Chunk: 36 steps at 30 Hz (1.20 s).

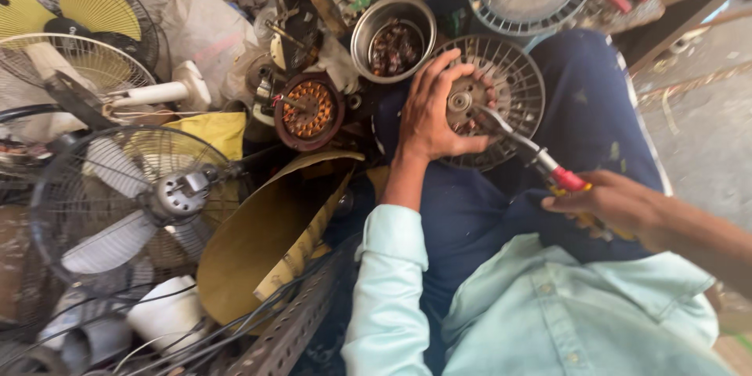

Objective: The person uses pliers to remove copper wire segments from the slots of a fan motor stator resting on their lap. They repeatedly grip and pull the wire ends to clear the stator core.

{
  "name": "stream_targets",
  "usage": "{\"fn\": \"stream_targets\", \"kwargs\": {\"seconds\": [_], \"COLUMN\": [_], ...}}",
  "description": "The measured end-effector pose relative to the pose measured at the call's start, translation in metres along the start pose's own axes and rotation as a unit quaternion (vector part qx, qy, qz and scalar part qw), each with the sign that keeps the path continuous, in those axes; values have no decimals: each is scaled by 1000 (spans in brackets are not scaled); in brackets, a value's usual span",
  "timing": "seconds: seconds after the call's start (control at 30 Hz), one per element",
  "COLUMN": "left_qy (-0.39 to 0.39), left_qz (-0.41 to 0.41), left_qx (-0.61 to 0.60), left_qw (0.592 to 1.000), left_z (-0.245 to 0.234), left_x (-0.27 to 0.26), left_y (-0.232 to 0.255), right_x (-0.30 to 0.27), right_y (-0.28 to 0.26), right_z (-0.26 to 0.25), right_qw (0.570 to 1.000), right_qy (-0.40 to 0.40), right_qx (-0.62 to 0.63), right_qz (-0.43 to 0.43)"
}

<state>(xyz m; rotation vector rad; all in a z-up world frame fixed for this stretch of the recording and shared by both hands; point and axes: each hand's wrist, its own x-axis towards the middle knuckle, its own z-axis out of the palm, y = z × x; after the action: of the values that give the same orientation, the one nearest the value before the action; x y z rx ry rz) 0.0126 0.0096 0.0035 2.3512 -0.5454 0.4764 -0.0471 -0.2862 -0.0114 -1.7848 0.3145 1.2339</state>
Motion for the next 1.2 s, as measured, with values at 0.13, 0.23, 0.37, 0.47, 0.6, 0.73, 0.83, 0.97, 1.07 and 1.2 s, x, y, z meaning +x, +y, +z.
{"fn": "stream_targets", "kwargs": {"seconds": [0.13, 0.23, 0.37, 0.47, 0.6, 0.73, 0.83, 0.97, 1.07, 1.2], "left_qy": [0, 2, -4, -1, 5, 19, 38, 25, -8, 10], "left_qz": [6, 9, 10, 2, 3, 34, 41, 27, 25, -71], "left_qx": [7, 19, 23, 17, 13, 21, 41, 44, 8, -97], "left_qw": [1000, 1000, 1000, 1000, 1000, 999, 998, 998, 1000, 993], "left_z": [4, 7, 8, 5, 4, 6, 8, 4, -10, -9], "left_x": [0, -1, -4, -4, -5, -6, -6, -5, -2, 5], "left_y": [1, 1, 2, 4, 2, 0, 0, 7, 14, 22], "right_x": [-10, -18, -14, -15, -42, -64, -77, -74, -60, -37], "right_y": [-12, -18, -8, 10, 29, 1, -19, -22, -11, 9], "right_z": [7, 19, 21, 13, 31, 44, 35, 21, 14, 16], "right_qw": [986, 960, 966, 946, 822, 765, 780, 793, 799, 830], "right_qy": [89, 129, 134, 180, 320, 392, 402, 385, 390, 386], "right_qx": [-139, -247, -216, -220, -231, -208, -254, -251, -230, -242], "right_qz": [7, -10, -44, -154, -410, -467, -407, -400, -396, -320]}}
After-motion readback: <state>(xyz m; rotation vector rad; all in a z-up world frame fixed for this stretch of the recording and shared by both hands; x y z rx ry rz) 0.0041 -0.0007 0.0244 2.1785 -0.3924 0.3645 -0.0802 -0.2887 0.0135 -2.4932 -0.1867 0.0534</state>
